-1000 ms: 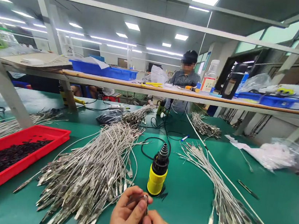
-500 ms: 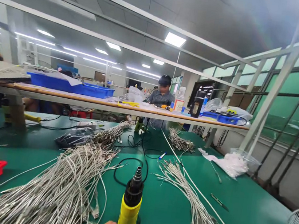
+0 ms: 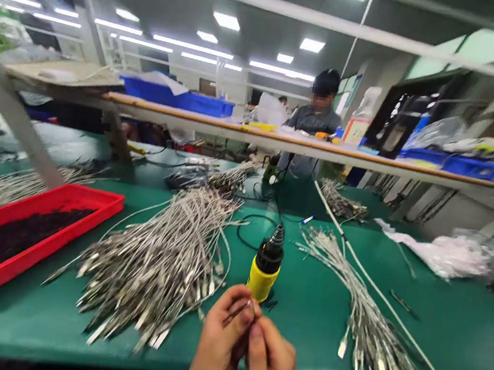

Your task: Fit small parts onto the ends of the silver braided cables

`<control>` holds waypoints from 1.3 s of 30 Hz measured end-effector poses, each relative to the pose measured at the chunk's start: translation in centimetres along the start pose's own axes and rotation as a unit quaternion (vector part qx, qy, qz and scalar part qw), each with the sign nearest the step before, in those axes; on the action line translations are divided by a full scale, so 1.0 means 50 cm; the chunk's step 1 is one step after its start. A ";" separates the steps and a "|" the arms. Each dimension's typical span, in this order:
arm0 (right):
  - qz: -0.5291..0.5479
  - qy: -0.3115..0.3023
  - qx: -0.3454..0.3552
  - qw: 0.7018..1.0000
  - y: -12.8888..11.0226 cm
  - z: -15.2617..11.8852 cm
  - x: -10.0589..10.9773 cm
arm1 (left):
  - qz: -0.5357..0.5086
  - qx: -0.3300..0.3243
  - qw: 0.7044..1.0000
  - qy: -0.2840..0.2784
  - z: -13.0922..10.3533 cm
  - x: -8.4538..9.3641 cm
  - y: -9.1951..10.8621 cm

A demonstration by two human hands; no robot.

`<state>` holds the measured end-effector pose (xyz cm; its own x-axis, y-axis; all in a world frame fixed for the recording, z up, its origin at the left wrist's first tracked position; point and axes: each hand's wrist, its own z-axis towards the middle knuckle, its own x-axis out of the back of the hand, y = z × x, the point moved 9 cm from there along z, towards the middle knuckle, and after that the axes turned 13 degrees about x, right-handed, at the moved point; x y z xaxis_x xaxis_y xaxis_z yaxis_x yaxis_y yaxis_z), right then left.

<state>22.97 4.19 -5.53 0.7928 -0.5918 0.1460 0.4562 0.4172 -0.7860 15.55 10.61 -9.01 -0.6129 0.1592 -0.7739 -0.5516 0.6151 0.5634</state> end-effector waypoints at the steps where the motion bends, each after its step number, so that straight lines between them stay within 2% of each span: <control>1: 0.011 -0.018 0.001 1.000 0.000 -0.001 -0.002 | -0.004 0.002 1.000 -0.005 -0.001 -0.001 -0.001; 6: 0.041 -0.097 -0.006 0.994 0.001 -0.003 -0.008 | -0.014 0.000 0.999 -0.033 0.006 -0.001 0.001; 12: 0.067 -0.110 -0.005 0.992 0.010 -0.006 -0.008 | -0.012 0.017 0.998 -0.057 0.006 -0.004 -0.001; 15: 0.109 -0.117 -0.039 0.986 0.032 -0.014 -0.015 | -0.008 0.027 0.997 -0.078 0.009 -0.008 -0.010; 17: 0.197 -0.125 -0.096 0.968 0.053 -0.026 -0.030 | -0.010 0.027 0.996 -0.087 0.011 -0.011 -0.013; 20: 0.339 -0.125 -0.179 0.915 0.076 -0.046 -0.056 | -0.016 0.029 0.995 -0.095 0.011 -0.016 -0.011; 22: 0.388 -0.124 -0.200 0.891 0.079 -0.052 -0.066 | -0.019 0.036 0.995 -0.092 0.011 -0.017 -0.008; 24: 0.407 -0.123 -0.204 0.882 0.077 -0.054 -0.070 | -0.019 0.043 0.995 -0.085 0.011 -0.015 -0.005; 27: 0.382 -0.095 -0.221 0.892 0.080 -0.054 -0.062 | -0.001 0.046 0.996 -0.072 0.009 -0.010 -0.001; 31: 0.293 -0.069 -0.237 0.924 0.087 -0.052 -0.037 | 0.026 0.031 0.997 -0.069 0.006 -0.007 0.001; 35: 0.181 -0.114 -0.141 0.967 0.065 -0.027 -0.019 | 0.024 0.022 0.995 -0.097 0.010 -0.015 0.000; 39: 0.145 -0.151 -0.080 0.975 0.040 -0.017 -0.020 | 0.016 0.025 0.995 -0.100 0.017 -0.012 0.000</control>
<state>22.76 5.03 -7.74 0.9728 -0.2248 0.0560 0.1464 0.4092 -0.9006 16.41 11.17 -8.77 -0.5016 0.3268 -0.8010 -0.5022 0.6440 0.5772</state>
